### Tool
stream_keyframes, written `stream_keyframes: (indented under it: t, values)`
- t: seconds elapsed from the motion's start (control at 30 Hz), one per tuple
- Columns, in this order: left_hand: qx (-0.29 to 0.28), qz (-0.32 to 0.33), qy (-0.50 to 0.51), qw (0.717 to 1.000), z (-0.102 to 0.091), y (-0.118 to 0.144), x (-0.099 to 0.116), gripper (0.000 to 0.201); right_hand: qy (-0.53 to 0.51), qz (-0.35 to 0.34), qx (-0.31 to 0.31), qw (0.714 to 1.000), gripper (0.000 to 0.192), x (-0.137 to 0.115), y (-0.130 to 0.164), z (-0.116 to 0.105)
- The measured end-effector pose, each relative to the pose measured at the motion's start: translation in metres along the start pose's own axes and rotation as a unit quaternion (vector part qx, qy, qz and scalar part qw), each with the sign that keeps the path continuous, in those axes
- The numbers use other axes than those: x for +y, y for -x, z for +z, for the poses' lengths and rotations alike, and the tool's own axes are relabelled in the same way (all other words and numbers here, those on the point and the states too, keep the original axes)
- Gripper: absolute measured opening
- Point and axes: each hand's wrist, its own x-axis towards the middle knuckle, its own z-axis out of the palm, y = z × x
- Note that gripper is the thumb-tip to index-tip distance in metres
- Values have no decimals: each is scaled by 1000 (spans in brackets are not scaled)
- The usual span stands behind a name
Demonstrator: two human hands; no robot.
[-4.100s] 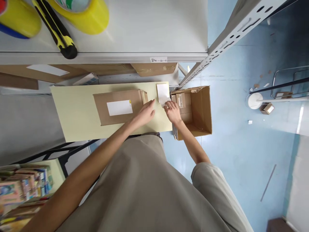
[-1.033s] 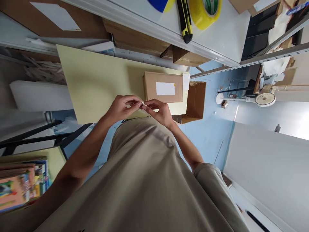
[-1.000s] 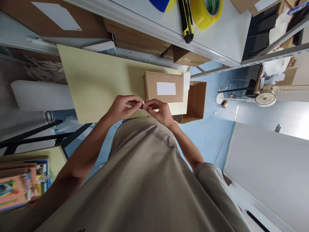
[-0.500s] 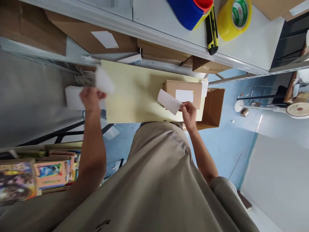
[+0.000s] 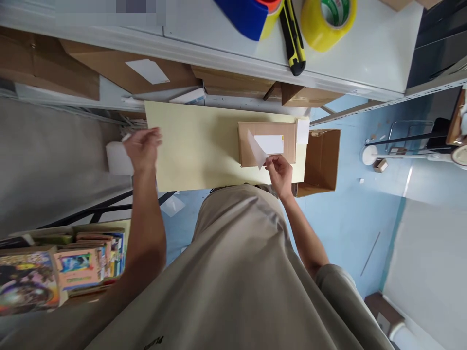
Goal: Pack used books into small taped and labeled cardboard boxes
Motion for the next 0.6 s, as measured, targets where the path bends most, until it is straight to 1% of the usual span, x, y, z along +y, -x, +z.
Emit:
stream_keyframes:
  t: [0.03,0.07,0.1,0.13,0.17,0.2,0.23,0.27,0.33,0.43,0.5,0.53,0.6]
  values:
    - [0,-35,33,999,21,25,11,42,19,-24,-4,1000,48,-1,0,-3]
    - [-40,-49,69,996,41,52,23,45,41,-58,-9,997,43,-2,0,-6]
    - [-102,-60,101,988,60,78,37,51,66,-98,-17,993,37,-4,0,-8]
    - [-159,-70,132,976,78,103,51,56,91,-144,-27,985,30,-5,1,-11]
    - [-201,-83,163,962,93,125,65,61,115,-191,-40,974,24,-6,2,-14]
    - [-228,-98,191,950,108,144,77,65,138,-237,-55,960,18,-5,3,-16]
    - [-241,-111,211,941,120,160,87,67,160,-275,-70,945,14,-3,4,-17]
    - [-246,-120,225,935,132,172,94,67,180,-304,-87,931,13,0,5,-19]
    - [-235,-135,231,934,151,186,101,65,211,-339,-124,908,12,10,7,-20]
    - [-198,-145,211,946,173,194,101,58,219,-352,-189,890,11,28,6,-24]
    - [-175,-145,195,954,182,196,99,56,199,-350,-218,889,13,37,2,-29]
    - [-167,-142,188,957,186,197,98,55,185,-344,-223,893,14,41,-2,-33]
    - [-155,-134,168,964,190,200,98,53,156,-320,-209,911,16,48,-14,-44]
